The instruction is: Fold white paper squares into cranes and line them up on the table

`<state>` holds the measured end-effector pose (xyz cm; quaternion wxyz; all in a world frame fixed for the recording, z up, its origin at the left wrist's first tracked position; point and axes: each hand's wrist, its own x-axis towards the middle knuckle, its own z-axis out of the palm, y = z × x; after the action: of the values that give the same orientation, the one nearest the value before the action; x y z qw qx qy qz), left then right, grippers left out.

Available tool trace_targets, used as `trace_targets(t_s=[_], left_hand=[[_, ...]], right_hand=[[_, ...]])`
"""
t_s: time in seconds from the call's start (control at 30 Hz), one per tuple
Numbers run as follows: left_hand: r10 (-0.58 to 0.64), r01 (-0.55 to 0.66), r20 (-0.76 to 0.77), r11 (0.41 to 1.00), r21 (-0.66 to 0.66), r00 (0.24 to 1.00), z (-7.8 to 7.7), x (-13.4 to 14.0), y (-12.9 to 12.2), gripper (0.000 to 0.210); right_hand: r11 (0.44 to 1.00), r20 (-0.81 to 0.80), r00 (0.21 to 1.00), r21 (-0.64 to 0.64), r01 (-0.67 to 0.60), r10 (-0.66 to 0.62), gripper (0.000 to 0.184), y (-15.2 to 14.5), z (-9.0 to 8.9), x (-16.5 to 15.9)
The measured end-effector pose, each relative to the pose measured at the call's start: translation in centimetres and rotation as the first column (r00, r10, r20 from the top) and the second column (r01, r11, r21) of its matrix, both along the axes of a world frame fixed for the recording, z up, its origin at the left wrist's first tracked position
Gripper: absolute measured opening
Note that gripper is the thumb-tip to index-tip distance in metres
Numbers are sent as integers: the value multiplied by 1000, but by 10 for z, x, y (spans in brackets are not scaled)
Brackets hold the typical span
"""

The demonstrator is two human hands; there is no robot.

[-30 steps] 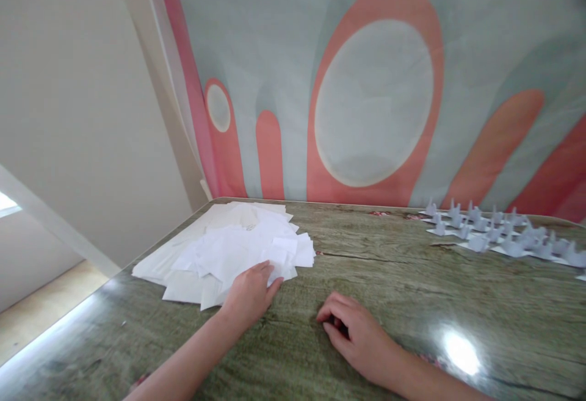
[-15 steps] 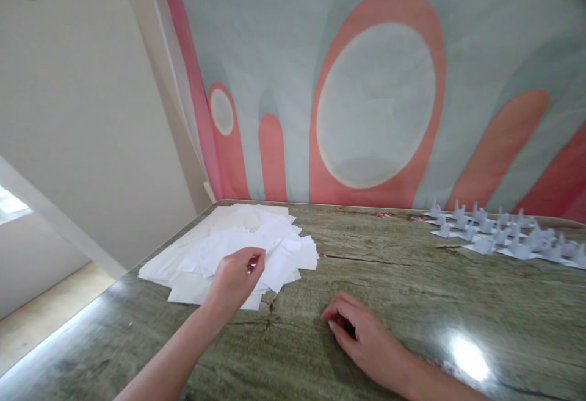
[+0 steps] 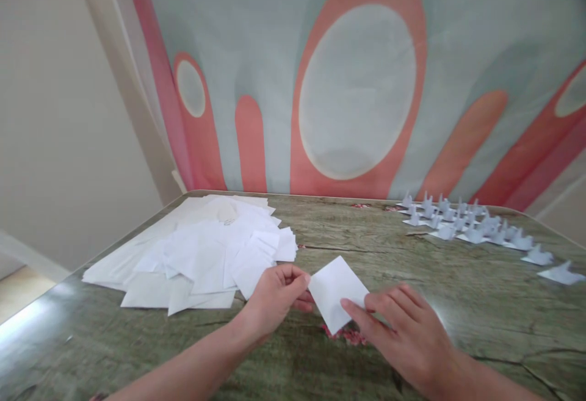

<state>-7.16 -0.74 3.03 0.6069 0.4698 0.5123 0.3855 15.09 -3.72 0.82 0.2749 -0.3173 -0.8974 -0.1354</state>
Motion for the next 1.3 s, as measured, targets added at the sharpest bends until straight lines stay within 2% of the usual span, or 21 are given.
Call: trace_targets(t_s=[0.13, 0.2, 0.27, 0.3, 0.37, 0.43, 0.47, 0.53, 0.63, 0.83, 0.93, 1.0, 1.07, 1.17, 1.23, 1.3], left_hand=[[-143, 144, -116, 990, -6, 983, -13, 21, -2, 23], [-208, 230, -231, 971, 69, 950, -20, 26, -4, 23], [-208, 303, -373, 929, 215, 904, -24, 29, -8, 23], [-193, 352, -445, 884, 308, 874, -25, 30, -10, 25], [-192, 515, -583, 725, 458, 789, -27, 30, -14, 33], [-202, 640, -675, 586, 497, 709, -28, 31, -17, 37], [-204, 680, -709, 543, 492, 675, -29, 32, -18, 33], [-190, 728, -759, 498, 471, 622, -31, 33, -19, 19], [-175, 752, -788, 474, 457, 590, -35, 33, -18, 16], [-183, 730, -771, 509, 456, 610, -32, 35, -11, 17], [-186, 715, -781, 565, 412, 596, -27, 36, -6, 16], [-171, 691, -785, 608, 391, 595, -24, 37, -2, 19], [-154, 693, -800, 609, 386, 580, -22, 38, 0, 27], [-64, 744, -854, 526, 411, 517, -23, 39, 1, 27], [21, 787, -874, 425, 448, 486, -27, 40, -1, 27], [57, 828, -882, 322, 460, 468, -31, 39, -4, 28]], right_hand=[[974, -28, 999, -226, 32, -39, 20, -3, -21, 26], [947, -65, 993, -314, 71, -96, 18, -5, -30, 34], [934, -66, 992, -349, 80, -110, 20, -8, -35, 40], [934, -56, 993, -350, 75, -101, 21, -10, -36, 43], [937, -31, 997, -343, 62, -77, 22, -13, -34, 45], [937, -23, 998, -347, 44, -55, 23, -16, -32, 45], [933, -27, 999, -357, 34, -46, 23, -17, -31, 45], [919, -39, 999, -395, 2, -19, 24, -19, -29, 42], [862, -88, 996, -507, -27, -21, 22, -19, -26, 37], [701, -159, 981, -713, -34, -114, 19, -8, -14, 32], [619, -164, 969, -786, -14, -186, 20, 4, -10, 31], [592, -180, 958, -806, -12, -225, 21, 12, -10, 31], [582, -190, 951, -813, -14, -242, 21, 18, -12, 31], [580, -186, 951, -815, -8, -248, 20, 23, -14, 30], [586, -192, 948, -810, -6, -255, 20, 23, -16, 29], [593, -202, 942, -805, -3, -269, 20, 22, -18, 29]])
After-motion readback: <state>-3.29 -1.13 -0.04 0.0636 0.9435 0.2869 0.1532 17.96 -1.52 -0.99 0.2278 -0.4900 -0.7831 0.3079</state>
